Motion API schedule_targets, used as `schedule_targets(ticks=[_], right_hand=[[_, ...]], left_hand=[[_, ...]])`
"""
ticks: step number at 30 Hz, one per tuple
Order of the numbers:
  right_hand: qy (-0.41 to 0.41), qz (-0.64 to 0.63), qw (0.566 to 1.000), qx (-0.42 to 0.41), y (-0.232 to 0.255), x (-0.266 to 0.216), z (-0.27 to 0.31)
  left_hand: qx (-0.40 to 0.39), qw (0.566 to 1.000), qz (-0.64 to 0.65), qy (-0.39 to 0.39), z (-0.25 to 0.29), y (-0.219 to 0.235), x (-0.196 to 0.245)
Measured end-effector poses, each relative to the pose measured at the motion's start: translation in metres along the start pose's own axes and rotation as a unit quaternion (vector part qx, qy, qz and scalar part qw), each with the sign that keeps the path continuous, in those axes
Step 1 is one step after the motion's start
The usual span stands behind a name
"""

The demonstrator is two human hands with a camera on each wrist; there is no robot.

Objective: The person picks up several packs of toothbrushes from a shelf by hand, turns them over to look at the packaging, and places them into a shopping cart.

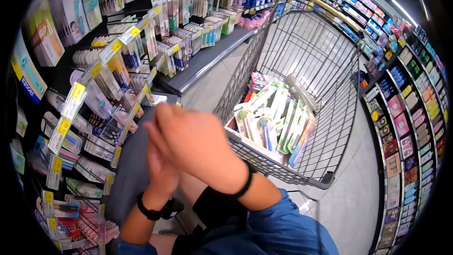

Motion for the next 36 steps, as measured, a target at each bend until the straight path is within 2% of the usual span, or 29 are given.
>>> schedule_targets(ticks=[1, 2, 3, 4, 6, 8, 9, 11, 13, 15, 16, 18, 19, 20, 22, 23, 24, 25, 26, 27, 28, 29, 30, 33, 36], right_hand=[[-0.012, 0.042, 0.999, 0.014, 0.033, -0.001, 0.000], [-0.026, 0.084, 0.996, 0.026, 0.066, -0.003, 0.000], [-0.057, 0.092, 0.992, 0.060, 0.100, -0.008, -0.004], [-0.059, 0.109, 0.988, 0.088, 0.125, -0.008, -0.008], [-0.029, 0.117, 0.980, 0.158, 0.171, 0.003, -0.019], [-0.004, 0.099, 0.971, 0.216, 0.206, 0.030, -0.034], [0.003, 0.082, 0.968, 0.237, 0.222, 0.051, -0.045], [-0.005, 0.042, 0.965, 0.260, 0.250, 0.110, -0.064], [-0.073, 0.015, 0.963, 0.258, 0.266, 0.181, -0.072], [-0.183, -0.015, 0.955, 0.234, 0.261, 0.271, -0.054], [-0.235, -0.028, 0.946, 0.221, 0.255, 0.314, -0.042], [-0.323, -0.026, 0.934, 0.152, 0.215, 0.378, 0.002], [-0.403, 0.009, 0.914, 0.046, 0.193, 0.425, 0.030], [-0.455, -0.019, 0.890, 0.005, 0.160, 0.460, 0.061], [-0.486, 0.045, 0.864, -0.125, 0.109, 0.496, 0.118], [-0.480, 0.094, 0.853, -0.182, 0.089, 0.511, 0.140], [-0.463, 0.090, 0.850, -0.235, 0.074, 0.514, 0.155], [-0.473, 0.086, 0.842, -0.245, 0.065, 0.503, 0.168], [-0.480, 0.098, 0.841, -0.229, 0.048, 0.518, 0.190], [-0.492, 0.108, 0.822, -0.264, 0.045, 0.509, 0.193], [-0.483, 0.081, 0.832, -0.260, 0.037, 0.517, 0.203], [-0.500, 0.071, 0.822, -0.262, 0.032, 0.529, 0.211], [-0.503, 0.107, 0.822, -0.243, 0.029, 0.531, 0.217], [-0.414, 0.222, 0.865, -0.175, 0.031, 0.533, 0.232], [-0.496, 0.138, 0.832, -0.208, 0.026, 0.542, 0.249]], left_hand=[[-0.007, 0.989, -0.096, -0.108, -0.016, -0.021, 0.028], [-0.041, 0.978, -0.149, -0.139, -0.030, -0.038, 0.041], [-0.017, 0.966, -0.176, -0.190, -0.043, -0.060, 0.047], [-0.027, 0.963, -0.187, -0.190, -0.052, -0.080, 0.058], [-0.065, 0.921, -0.301, -0.237, -0.076, -0.115, 0.062], [-0.138, 0.893, -0.399, -0.157, -0.095, -0.142, 0.044], [-0.168, 0.889, -0.407, -0.125, -0.103, -0.148, 0.035], [-0.234, 0.848, -0.472, -0.055, -0.105, -0.157, 0.011], [-0.261, 0.812, -0.521, -0.027, -0.114, -0.158, -0.006], [-0.264, 0.779, -0.569, -0.011, -0.108, -0.153, -0.026], [-0.255, 0.788, -0.561, -0.019, -0.108, -0.152, -0.025], [-0.243, 0.803, -0.544, -0.032, -0.106, -0.152, -0.020], [-0.239, 0.812, -0.532, -0.026, -0.106, -0.151, -0.019], [-0.238, 0.816, -0.526, -0.022, -0.106, -0.150, -0.017], [-0.239, 0.826, -0.510, -0.017, -0.107, -0.150, -0.013], [-0.240, 0.827, -0.508, -0.014, -0.107, -0.150, -0.009], [-0.234, 0.829, -0.508, -0.016, -0.110, -0.149, -0.008], [-0.232, 0.829, -0.508, -0.017, -0.110, -0.150, -0.009], [-0.230, 0.828, -0.511, -0.018, -0.109, -0.149, -0.011], [-0.221, 0.834, -0.504, -0.037, -0.109, -0.148, -0.011], [-0.218, 0.833, -0.508, -0.037, -0.110, -0.148, -0.011], [-0.215, 0.832, -0.510, -0.034, -0.110, -0.148, -0.010], [-0.213, 0.832, -0.511, -0.029, -0.109, -0.149, -0.009], [-0.220, 0.836, -0.503, -0.014, -0.109, -0.151, -0.004], [-0.225, 0.841, -0.492, -0.009, -0.107, -0.156, -0.005]])
Point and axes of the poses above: each hand's wrist, its own z-axis away from the middle knuckle, its own y-axis out of the back of the hand, x = y × z, the point moved 4 cm from there along -z, towards the middle knuckle, and after that the axes turned 11 degrees about y, right-handed, at the moved point
